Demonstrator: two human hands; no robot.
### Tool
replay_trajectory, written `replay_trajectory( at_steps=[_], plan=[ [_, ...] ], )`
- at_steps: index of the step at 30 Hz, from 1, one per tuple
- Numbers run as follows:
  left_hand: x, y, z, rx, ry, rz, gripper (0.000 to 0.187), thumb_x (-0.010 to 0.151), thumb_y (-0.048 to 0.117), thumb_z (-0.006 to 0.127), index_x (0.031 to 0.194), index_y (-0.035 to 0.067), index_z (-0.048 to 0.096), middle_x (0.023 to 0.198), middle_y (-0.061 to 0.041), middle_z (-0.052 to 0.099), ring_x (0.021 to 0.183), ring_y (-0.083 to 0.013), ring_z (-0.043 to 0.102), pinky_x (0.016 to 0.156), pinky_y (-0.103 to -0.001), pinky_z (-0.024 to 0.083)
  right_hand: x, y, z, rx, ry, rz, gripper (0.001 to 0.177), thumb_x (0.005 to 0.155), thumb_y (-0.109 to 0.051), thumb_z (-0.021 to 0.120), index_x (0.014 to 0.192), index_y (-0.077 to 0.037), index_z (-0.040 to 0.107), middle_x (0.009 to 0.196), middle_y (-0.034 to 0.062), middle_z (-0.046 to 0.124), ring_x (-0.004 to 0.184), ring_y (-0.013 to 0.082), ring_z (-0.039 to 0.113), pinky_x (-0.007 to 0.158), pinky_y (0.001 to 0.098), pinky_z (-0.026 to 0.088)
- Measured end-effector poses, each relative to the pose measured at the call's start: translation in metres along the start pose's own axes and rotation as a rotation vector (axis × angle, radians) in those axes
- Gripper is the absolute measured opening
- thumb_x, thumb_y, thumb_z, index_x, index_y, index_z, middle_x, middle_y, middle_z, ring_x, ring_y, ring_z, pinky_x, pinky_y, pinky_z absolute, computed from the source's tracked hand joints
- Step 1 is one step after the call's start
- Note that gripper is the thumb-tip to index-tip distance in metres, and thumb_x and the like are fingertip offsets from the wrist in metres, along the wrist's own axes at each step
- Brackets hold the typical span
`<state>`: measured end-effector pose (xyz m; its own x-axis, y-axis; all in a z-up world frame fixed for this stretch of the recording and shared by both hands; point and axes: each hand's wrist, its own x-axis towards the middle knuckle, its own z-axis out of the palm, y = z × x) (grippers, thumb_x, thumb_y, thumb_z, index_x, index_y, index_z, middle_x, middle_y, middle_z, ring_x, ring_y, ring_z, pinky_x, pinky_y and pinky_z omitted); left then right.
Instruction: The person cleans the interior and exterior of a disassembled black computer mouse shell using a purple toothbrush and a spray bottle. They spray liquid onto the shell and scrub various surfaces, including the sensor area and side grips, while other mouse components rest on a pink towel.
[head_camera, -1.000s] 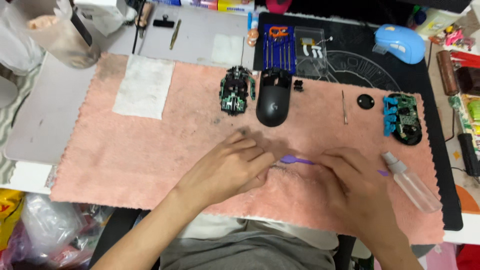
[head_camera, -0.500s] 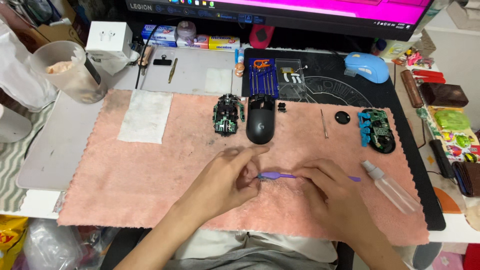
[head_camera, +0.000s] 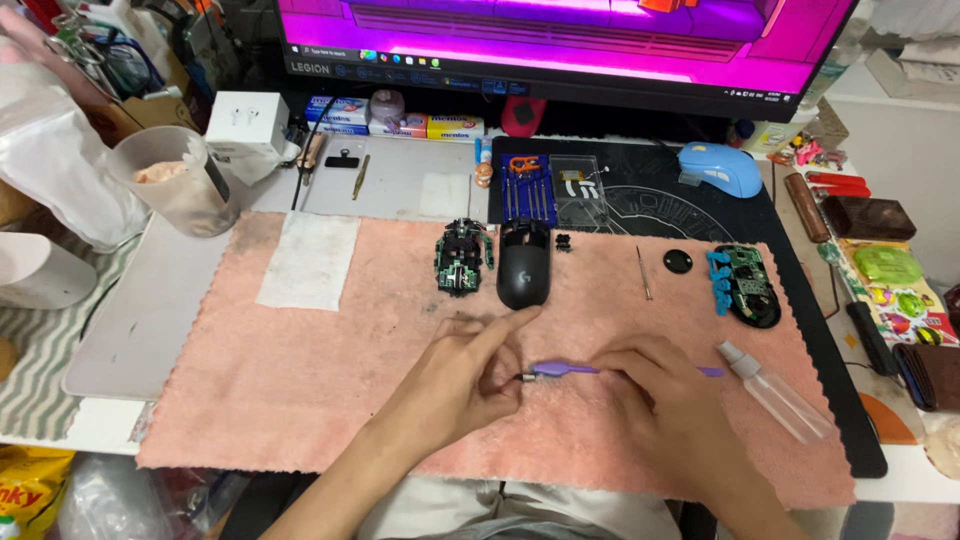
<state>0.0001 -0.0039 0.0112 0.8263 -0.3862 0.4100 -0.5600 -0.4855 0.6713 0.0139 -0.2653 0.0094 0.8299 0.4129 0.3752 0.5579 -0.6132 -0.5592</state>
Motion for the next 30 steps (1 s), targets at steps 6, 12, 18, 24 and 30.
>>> replay_trajectory(
  at_steps=[6,12,18,24,30],
  plan=[
    [-0.003,-0.001,-0.001,-0.038,-0.020,-0.010,0.084,0.078,0.002,0.083,0.153,0.009,0.043,0.071,0.005,0.056,0.083,-0.0152,0.064,0.098,-0.033,0.045,0.005,-0.017,0.004,0.099,-0.036,-0.029,0.014,0.095,-0.011,0.061,0.100,-0.010,0.074,0.101,0.0009,0.072,0.095,0.0163,0.069,0.087,0.0292,0.054],
    [-0.010,-0.014,0.007,-0.156,0.023,0.027,0.102,0.081,-0.005,0.085,0.162,0.014,0.027,0.084,0.002,0.068,0.075,-0.0099,0.065,0.089,-0.029,0.059,0.006,-0.026,-0.001,0.033,0.067,-0.120,0.018,0.093,-0.001,0.055,0.101,-0.003,0.071,0.102,0.0080,0.070,0.099,0.0226,0.068,0.088,0.0330,0.054],
    [-0.016,-0.009,0.010,-0.196,0.117,0.007,0.089,0.082,-0.007,0.082,0.157,0.008,0.036,0.080,0.005,0.068,0.095,-0.0140,0.075,0.108,-0.035,0.049,0.002,-0.008,-0.004,-0.002,-0.058,-0.092,0.018,0.099,-0.007,0.057,0.107,-0.006,0.073,0.109,0.0090,0.067,0.108,0.0257,0.063,0.099,0.0389,0.049],
    [-0.016,-0.005,0.008,-0.159,0.116,-0.026,0.080,0.084,-0.010,0.076,0.155,0.006,0.041,0.073,0.007,0.046,0.066,-0.0087,0.044,0.102,-0.027,0.046,0.007,-0.019,0.009,0.092,-0.025,-0.150,0.015,0.099,-0.006,0.060,0.108,-0.003,0.072,0.106,0.0075,0.067,0.100,0.0226,0.064,0.094,0.0356,0.050],
    [-0.016,-0.003,0.007,-0.136,0.085,-0.121,0.073,0.086,-0.002,0.080,0.150,0.009,0.047,0.077,0.011,0.058,0.066,-0.0064,0.052,0.108,-0.030,0.040,0.002,-0.015,-0.009,-0.001,-0.003,-0.047,0.023,0.095,0.003,0.057,0.108,-0.008,0.073,0.107,0.0073,0.068,0.104,0.0253,0.063,0.096,0.0365,0.050]
  ],
)
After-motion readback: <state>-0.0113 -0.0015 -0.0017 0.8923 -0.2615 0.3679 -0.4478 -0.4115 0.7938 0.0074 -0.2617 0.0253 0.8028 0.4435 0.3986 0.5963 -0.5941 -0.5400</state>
